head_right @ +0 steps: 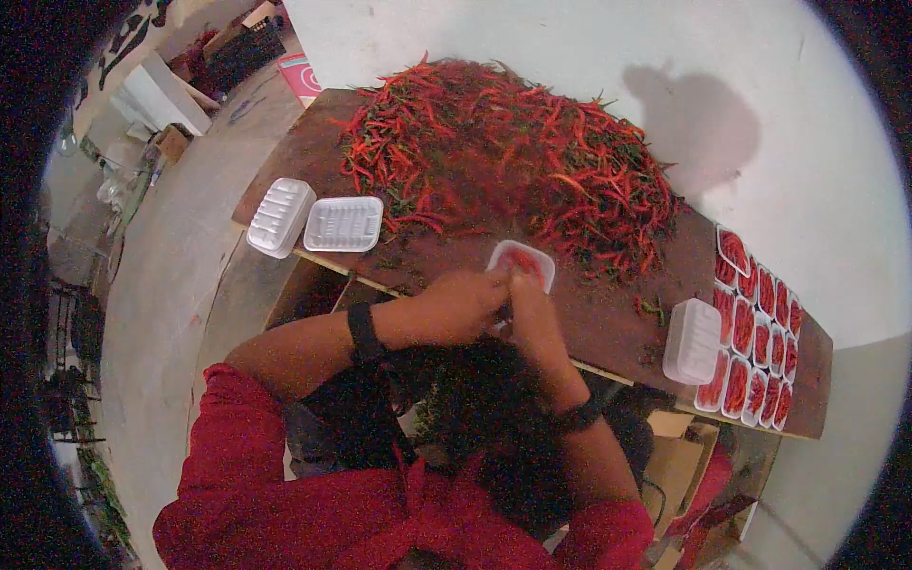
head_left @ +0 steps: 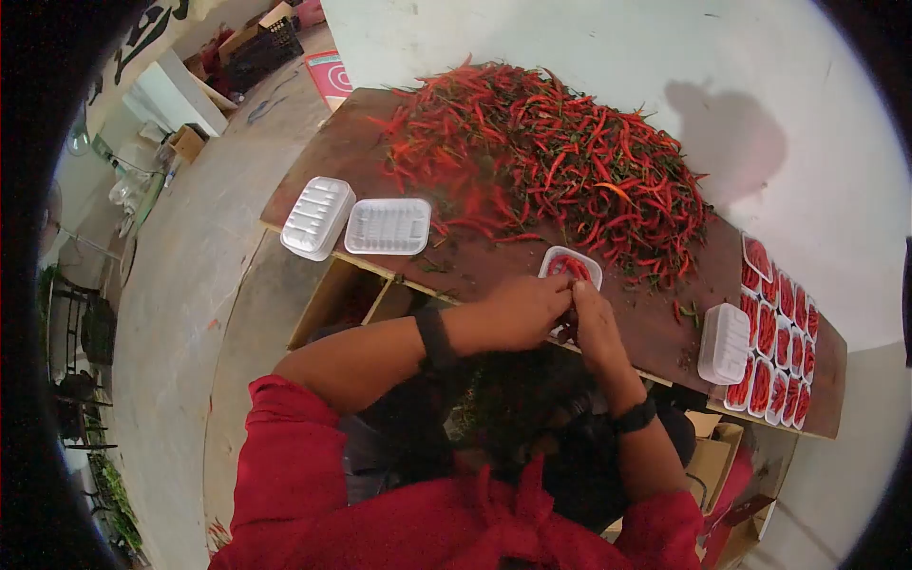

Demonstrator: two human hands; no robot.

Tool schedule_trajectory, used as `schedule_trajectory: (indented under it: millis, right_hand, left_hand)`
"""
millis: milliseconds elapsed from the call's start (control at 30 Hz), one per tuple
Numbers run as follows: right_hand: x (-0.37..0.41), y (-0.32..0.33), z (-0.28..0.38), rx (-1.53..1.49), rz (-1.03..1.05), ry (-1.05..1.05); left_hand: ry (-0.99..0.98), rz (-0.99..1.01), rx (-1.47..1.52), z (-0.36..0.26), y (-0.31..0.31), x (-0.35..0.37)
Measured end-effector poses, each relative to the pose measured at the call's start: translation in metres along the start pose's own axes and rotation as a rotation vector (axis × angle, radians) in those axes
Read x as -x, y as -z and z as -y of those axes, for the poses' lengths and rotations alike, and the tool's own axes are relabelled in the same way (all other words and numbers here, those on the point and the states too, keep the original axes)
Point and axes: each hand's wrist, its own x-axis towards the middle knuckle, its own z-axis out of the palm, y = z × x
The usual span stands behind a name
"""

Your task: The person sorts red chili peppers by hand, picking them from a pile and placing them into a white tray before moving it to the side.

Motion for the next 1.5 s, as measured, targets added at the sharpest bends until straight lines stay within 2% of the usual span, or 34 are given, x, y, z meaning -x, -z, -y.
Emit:
schedule_trajectory:
  millis: [33, 67, 100, 167, 267, 400, 467, 500, 567, 700, 767, 1000, 1067, 1100, 1167, 1267, 1500]
  right_hand:
    - [-0.016, 0.011, -0.026, 0.213, 0.011, 0.310]
    - [-0.017, 0.007, -0.023, 0.425, 0.021, 0.619]
    - [-0.014, 0.007, -0.019, 0.425, 0.020, 0.620]
    - [-0.001, 0.006, -0.006, 0.334, 0.025, 0.108]
    - [-0.002, 0.009, -0.013, 0.495, 0.058, 0.091]
    - [0.003, 0.006, -0.012, 0.396, 0.068, 0.069]
    - [0.003, 0.005, -0.008, 0.401, 0.019, 0.148]
    - [0.002, 0.007, -0.009, 0.395, 0.013, 0.148]
    - [-0.004, 0.012, -0.017, 0.446, -0.014, 0.220]
    - [-0.010, 0.013, -0.029, 0.509, -0.085, 0.300]
    - [-0.010, 0.012, -0.031, 0.522, -0.099, 0.352]
    - [-0.008, 0.020, -0.017, 0.490, -0.116, 0.292]
    - [-0.011, 0.025, -0.015, 0.678, -0.334, 0.474]
    - [-0.011, 0.028, -0.012, 0.670, -0.340, 0.469]
    - [-0.008, 0.033, -0.002, 0.733, -0.369, 0.294]
    - [-0.015, 0.042, -0.013, 0.703, -0.382, 0.394]
    - [-0.017, 0.046, -0.016, 0.770, -0.379, 0.347]
  left_hand:
    - [-0.029, -0.017, -0.016, 0.006, -0.003, 0.000]
    - [-0.058, -0.033, -0.032, 0.008, -0.001, 0.001]
    - [-0.059, -0.033, -0.034, 0.011, 0.003, 0.001]
    - [-0.023, -0.046, -0.107, 0.015, 0.011, 0.003]
    - [-0.040, -0.117, -0.061, 0.023, 0.012, 0.005]
    - [0.004, -0.144, -0.037, 0.024, 0.009, 0.003]
    - [0.115, -0.215, 0.149, 0.021, 0.011, -0.001]
    - [0.110, -0.209, 0.146, 0.021, 0.011, -0.003]
    - [0.238, -0.206, 0.356, 0.023, 0.009, -0.006]
    - [0.265, -0.163, 0.378, 0.030, 0.002, -0.013]
    - [0.343, -0.117, 0.559, 0.033, -0.005, -0.018]
    - [0.378, -0.096, 0.589, 0.031, -0.003, -0.035]
    - [0.456, -0.114, 0.463, 0.030, 0.001, -0.039]
    - [0.455, -0.104, 0.459, 0.032, -0.001, -0.041]
    - [0.471, -0.151, 0.416, 0.037, -0.003, -0.044]
    - [0.557, -0.102, 0.460, 0.035, -0.002, -0.048]
    - [0.486, -0.128, 0.204, 0.035, -0.009, -0.056]
